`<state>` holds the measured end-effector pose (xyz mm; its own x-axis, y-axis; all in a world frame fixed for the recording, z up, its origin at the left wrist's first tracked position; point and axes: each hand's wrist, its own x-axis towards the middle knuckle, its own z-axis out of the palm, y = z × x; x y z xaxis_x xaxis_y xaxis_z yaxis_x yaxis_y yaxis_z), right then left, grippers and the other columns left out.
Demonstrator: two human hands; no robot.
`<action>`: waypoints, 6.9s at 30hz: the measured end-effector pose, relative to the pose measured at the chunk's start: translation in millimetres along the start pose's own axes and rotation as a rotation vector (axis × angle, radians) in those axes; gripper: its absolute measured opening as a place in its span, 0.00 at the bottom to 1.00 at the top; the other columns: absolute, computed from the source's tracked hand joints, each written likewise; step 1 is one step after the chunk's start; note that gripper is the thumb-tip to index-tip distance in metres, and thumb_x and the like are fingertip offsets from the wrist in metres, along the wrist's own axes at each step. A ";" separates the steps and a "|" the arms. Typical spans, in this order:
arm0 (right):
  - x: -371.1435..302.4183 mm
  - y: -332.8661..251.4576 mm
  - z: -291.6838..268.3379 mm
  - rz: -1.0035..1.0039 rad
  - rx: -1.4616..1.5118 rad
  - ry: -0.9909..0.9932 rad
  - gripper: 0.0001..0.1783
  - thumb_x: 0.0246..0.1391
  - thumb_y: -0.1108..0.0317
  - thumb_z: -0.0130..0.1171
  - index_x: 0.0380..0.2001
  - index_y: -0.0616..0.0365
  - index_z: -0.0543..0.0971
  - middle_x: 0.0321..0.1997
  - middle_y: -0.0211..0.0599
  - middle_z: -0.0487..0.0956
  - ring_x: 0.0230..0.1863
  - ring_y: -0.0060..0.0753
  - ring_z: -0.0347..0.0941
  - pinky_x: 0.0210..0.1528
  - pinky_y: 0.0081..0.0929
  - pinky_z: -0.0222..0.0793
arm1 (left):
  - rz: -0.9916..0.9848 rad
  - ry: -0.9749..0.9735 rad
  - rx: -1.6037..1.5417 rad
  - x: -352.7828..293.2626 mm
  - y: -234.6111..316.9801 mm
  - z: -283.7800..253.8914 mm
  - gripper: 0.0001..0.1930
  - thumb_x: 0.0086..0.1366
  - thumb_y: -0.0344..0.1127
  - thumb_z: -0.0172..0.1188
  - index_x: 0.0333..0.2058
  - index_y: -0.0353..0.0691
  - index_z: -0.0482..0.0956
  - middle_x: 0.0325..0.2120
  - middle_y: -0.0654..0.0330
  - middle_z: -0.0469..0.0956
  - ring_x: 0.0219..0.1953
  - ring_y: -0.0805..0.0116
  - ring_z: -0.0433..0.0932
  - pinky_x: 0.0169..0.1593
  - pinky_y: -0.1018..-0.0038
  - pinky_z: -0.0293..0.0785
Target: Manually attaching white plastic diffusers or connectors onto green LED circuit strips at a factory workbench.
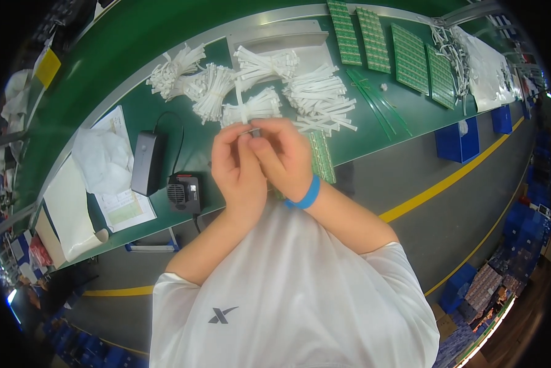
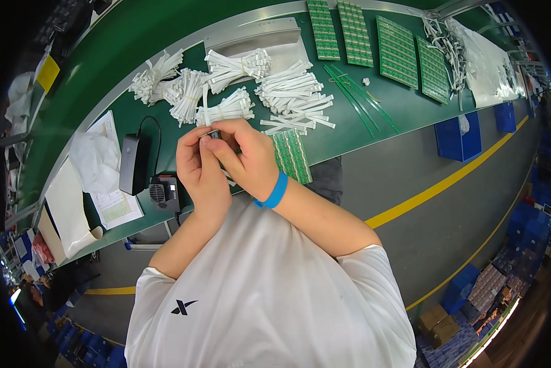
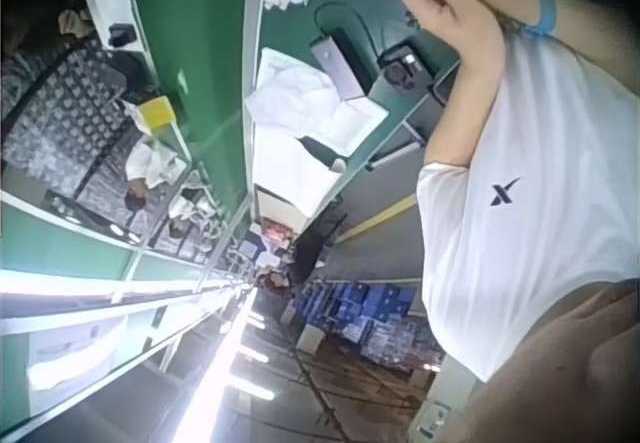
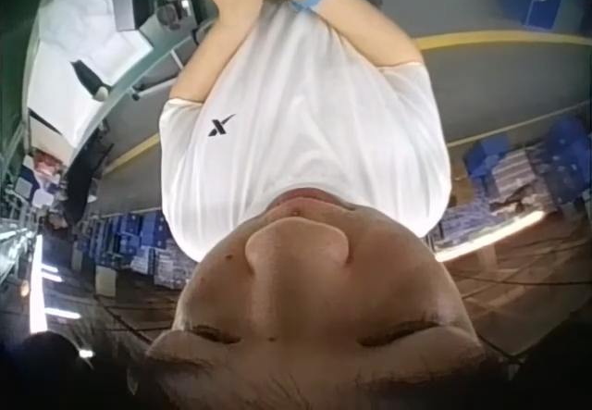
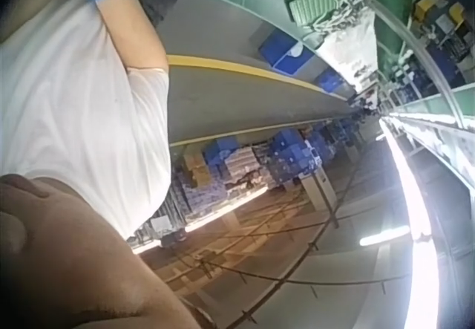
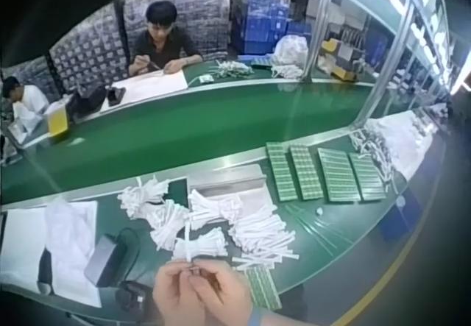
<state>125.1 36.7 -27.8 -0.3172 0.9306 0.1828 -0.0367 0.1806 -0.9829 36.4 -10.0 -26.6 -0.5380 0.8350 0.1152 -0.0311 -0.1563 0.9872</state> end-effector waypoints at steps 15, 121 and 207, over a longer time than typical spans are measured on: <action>27.6 -13.1 -29.5 -0.412 -0.535 -0.084 0.15 0.54 0.62 0.67 0.27 0.59 0.74 0.24 0.39 0.73 0.22 0.45 0.72 0.22 0.38 0.69 | -0.451 -0.015 -0.232 11.5 25.0 6.4 0.06 0.77 0.31 0.45 0.41 0.40 0.71 0.26 0.70 0.71 0.22 0.85 0.65 0.23 0.84 0.61; 20.9 -4.0 -76.0 -0.207 -0.655 -0.257 0.15 0.50 0.74 0.67 0.42 0.64 0.80 0.30 0.42 0.76 0.30 0.44 0.76 0.32 0.33 0.72 | -0.341 -0.428 -0.139 14.3 15.0 -25.5 0.13 0.70 0.24 0.52 0.51 0.36 0.62 0.26 0.65 0.68 0.25 0.81 0.63 0.27 0.81 0.61; -46.0 -32.8 -83.3 -0.279 -0.437 -0.156 0.08 0.51 0.83 0.61 0.36 0.66 0.81 0.24 0.40 0.76 0.21 0.34 0.71 0.24 0.27 0.66 | -0.202 -0.650 0.166 -22.8 9.4 -54.9 0.05 0.60 0.21 0.53 0.31 0.34 0.78 0.21 0.60 0.79 0.23 0.74 0.78 0.29 0.76 0.73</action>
<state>219.8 14.5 -2.0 -0.4899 0.7762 0.3970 0.2474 0.5604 -0.7904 2.2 -59.5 -26.0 0.0789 0.9936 -0.0809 0.0794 0.0747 0.9940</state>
